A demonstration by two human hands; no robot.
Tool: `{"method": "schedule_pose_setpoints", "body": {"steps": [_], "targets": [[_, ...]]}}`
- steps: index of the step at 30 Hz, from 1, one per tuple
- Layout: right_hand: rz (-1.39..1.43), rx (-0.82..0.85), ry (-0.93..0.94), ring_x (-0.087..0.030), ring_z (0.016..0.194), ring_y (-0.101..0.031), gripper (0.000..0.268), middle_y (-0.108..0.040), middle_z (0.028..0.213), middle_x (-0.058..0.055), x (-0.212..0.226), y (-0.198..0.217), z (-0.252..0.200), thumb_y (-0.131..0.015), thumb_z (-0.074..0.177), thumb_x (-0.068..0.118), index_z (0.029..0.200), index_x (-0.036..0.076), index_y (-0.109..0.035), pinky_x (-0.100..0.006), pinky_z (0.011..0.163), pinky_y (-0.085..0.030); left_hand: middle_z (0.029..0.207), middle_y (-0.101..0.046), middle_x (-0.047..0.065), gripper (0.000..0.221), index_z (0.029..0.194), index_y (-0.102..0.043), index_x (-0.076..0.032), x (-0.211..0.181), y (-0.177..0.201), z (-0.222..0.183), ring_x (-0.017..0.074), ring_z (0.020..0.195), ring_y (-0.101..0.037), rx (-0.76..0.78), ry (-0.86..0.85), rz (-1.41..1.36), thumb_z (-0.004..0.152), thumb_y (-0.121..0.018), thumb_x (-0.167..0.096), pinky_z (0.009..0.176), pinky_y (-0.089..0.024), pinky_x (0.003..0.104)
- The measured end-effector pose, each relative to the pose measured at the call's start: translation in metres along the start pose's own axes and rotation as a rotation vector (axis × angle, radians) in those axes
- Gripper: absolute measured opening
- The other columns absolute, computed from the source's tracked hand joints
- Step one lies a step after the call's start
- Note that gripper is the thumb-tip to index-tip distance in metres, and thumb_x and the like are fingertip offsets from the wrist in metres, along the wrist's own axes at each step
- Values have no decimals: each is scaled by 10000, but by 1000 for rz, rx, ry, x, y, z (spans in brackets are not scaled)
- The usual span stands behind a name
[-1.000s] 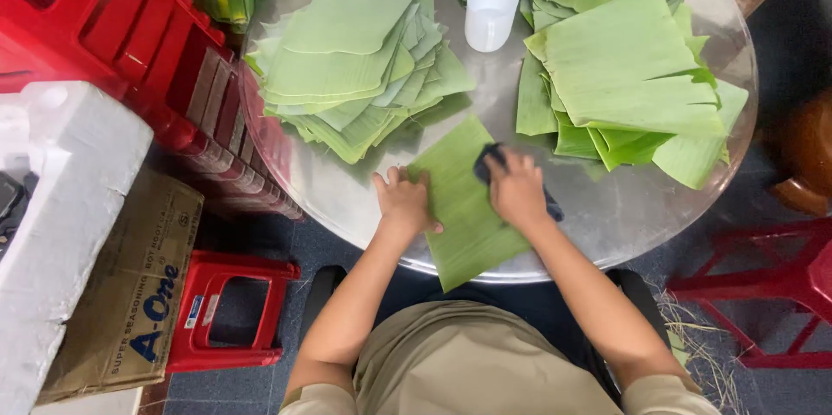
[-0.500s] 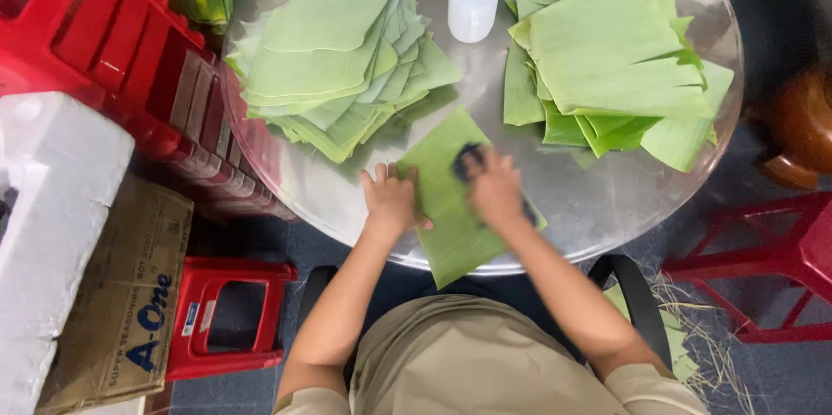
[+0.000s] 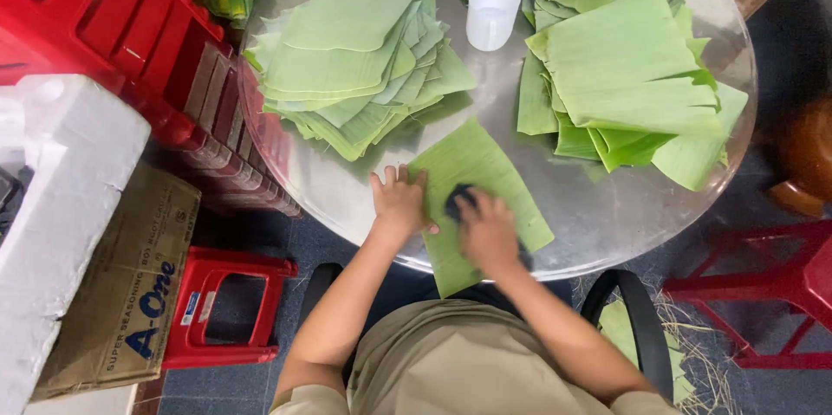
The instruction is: Cleaning banana leaves by wiping them with a cloth and stacking them on a table
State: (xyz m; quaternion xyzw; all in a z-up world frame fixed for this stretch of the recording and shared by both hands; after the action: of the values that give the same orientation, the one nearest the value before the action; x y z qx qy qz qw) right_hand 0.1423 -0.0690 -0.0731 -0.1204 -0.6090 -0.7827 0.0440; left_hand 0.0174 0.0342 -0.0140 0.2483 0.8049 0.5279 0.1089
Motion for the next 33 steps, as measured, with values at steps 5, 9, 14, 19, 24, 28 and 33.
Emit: {"method": "schedule_pose_setpoints", "body": {"steps": [5,9,14,19,24,28,33], "targets": [[-147,-213,-154,-328,1016,-579,357,-612,1274,-17,-83,15,17,-636,867,236,1202,248,-759,-462,760,-513,1608,-409,177,1045,1590,-395,-222,-1,14,-9,328,1460,-279,-21,-10,-82,725,-842,-603,1144,-159,634],[-237,-271,-60,-292,1065,-557,339,-599,1282,-7,-77,11,35,-635,867,210,1180,241,-763,-416,770,-485,1631,-376,197,1035,1592,-400,-198,-3,25,-17,351,1501,-241,-40,-19,-124,744,-828,-608,1148,-159,629],[-7,22,136,-339,1084,-569,441,-561,1408,-60,18,-31,4,-597,868,207,1297,190,-698,-494,798,-503,1674,-299,169,1118,1617,-346,-250,0,1,9,370,1517,-176,-27,-11,-85,691,-858,-611,1140,-140,655],[117,-241,270,-306,947,-535,351,-572,1254,-71,34,5,-34,-602,909,199,1245,162,-696,-417,723,-430,1699,-241,167,1245,1637,-293,-254,2,4,-2,391,1528,-151,28,-26,-71,613,-927,-569,1152,-115,673],[279,-152,666,-322,992,-559,192,-632,1261,-73,20,35,-66,-628,956,199,1110,139,-726,-418,742,-432,1704,-230,176,1288,1643,-288,-222,1,16,-12,393,1539,-139,52,-49,-84,592,-950,-565,1160,-86,668],[436,-6,860,-328,971,-595,127,-689,1177,-74,20,49,-82,-646,963,146,1012,116,-759,-423,740,-449,1706,-218,177,1345,1641,-289,-213,2,9,-10,399,1536,-139,36,-48,-111,541,-970,-579,1156,-81,682],[707,257,868,-364,868,-642,154,-739,1049,-127,16,72,-91,-670,987,207,963,105,-783,-476,732,-512,1695,-216,215,1309,1610,-350,-147,2,-14,-9,414,1538,-153,-42,-41,-111,537,-979,-554,1169,-102,696]]}}
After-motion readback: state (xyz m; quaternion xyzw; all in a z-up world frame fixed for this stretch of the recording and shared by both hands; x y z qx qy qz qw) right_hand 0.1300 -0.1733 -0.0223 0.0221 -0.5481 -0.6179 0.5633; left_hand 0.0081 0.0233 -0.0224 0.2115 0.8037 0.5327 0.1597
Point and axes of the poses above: each hand's wrist, its own z-axis towards the middle knuckle, its own y-axis out of the back of the hand, x = y × z, the point moved 5 cm from there along z, towards the middle knuckle
